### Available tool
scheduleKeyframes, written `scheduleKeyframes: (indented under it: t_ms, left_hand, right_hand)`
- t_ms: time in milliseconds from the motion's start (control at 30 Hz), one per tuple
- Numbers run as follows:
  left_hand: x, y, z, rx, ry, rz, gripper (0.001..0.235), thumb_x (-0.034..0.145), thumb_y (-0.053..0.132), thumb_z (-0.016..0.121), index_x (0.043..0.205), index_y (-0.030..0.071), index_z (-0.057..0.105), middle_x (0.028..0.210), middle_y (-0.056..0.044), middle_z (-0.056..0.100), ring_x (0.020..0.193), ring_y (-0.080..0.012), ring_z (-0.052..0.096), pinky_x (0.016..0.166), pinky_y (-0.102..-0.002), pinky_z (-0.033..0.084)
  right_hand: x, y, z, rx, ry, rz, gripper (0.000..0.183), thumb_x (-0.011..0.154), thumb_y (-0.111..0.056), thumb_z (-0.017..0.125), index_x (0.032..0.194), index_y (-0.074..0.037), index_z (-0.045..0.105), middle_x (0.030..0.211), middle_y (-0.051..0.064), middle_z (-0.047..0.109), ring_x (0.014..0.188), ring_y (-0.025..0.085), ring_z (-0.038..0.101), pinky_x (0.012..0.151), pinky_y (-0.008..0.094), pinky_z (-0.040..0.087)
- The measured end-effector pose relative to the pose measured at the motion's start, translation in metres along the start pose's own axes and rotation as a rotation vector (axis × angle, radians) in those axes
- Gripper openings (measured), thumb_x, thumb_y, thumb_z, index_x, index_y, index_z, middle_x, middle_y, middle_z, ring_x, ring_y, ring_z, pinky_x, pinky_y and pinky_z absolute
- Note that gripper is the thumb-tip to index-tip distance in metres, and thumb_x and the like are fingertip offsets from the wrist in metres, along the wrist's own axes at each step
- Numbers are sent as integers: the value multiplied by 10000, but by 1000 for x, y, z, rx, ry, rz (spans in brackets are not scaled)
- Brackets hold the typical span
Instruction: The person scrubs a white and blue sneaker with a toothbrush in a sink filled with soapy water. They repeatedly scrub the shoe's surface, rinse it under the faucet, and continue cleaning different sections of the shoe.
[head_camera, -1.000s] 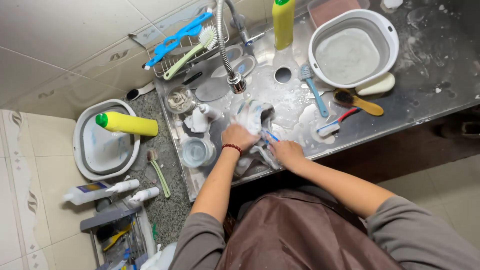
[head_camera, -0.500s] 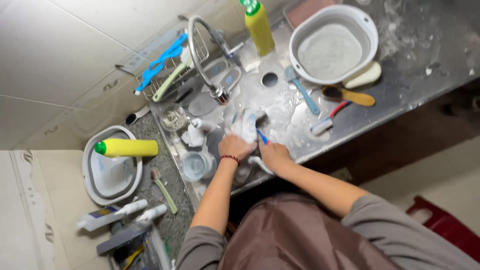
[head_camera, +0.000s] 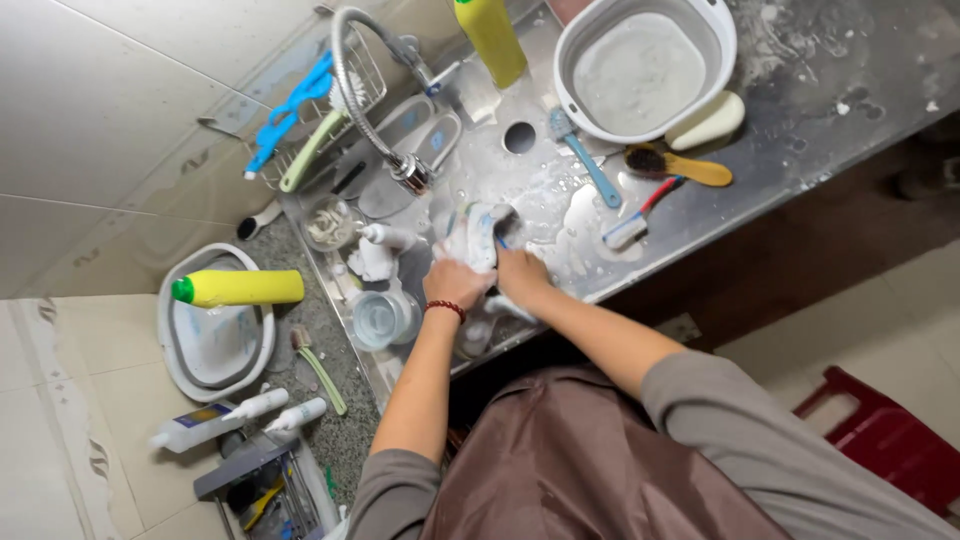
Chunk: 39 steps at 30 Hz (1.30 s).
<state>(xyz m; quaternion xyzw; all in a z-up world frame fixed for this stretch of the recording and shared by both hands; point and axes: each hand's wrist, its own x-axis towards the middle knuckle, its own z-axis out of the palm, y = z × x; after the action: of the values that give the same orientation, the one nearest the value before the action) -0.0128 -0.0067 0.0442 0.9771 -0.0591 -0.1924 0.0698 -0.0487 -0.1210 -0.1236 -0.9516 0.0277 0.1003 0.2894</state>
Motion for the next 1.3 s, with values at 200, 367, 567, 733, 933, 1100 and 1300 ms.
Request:
scheduleKeyframes:
  t_ms: [200,367,567,733,933,1100,1300]
  left_hand:
    - [-18,17,-22,-38,-21,-25,1126,617,550,719,1637,272,330,1325,-236,579,1008,-437,676,849,-511,551]
    - [-1,-16,15,48,-54,-18,1034,718,637,769,1555,285,275,1332,-236,621,1066,-422,680,912,-491,561]
    - [-15,5,4,24,-26,8,1197,669,549,789,1631,359,102,1363,-248,554,1034,-439,673,876,-506,557]
    - [-6,12,-9,-27,-41,-21,1218,678,542,780,1646,341,70,1371,-240,543,1052,-458,658,884,-521,551]
    - [-5,7,-2,-35,-43,-10,1212,625,480,824,1626,378,148,1386,-236,502,1087,-438,654,901,-508,554]
    - [-14,23,-11,29,1,50,1204,627,463,817,1621,349,148,1406,-265,478,1086,-450,646,883,-500,560]
    - [-3,5,-2,13,21,70,1189,667,507,773,1634,291,114,1374,-257,563,1072,-451,656,872,-520,560]
  right_hand:
    - [-34,-20,-64,110,-139,41,452,1002,-286,479,1449,-217,458,954,232,714,883,438,699,793,563,552]
    - [-53,-17,-38,1,-73,-7,366,1029,-238,498,1385,-155,485,957,206,742,870,400,737,782,548,585]
    - [-26,0,-34,-54,-30,-78,383,1004,-259,511,1380,-184,520,932,186,740,865,381,732,715,524,576]
    - [-54,-5,-69,-171,-128,-173,500,962,-162,510,1459,-109,513,886,181,743,750,348,754,601,506,594]
    - [-24,10,-43,-144,-3,-132,258,1047,-272,541,1254,-182,666,937,143,753,846,339,742,729,506,586]
    - [-38,12,-71,-1,-172,-160,432,974,-433,550,1394,-334,574,909,174,744,839,401,724,720,557,572]
    - [-60,6,-72,-9,-343,-203,497,936,-439,564,1429,-438,499,900,195,712,813,410,718,699,544,577]
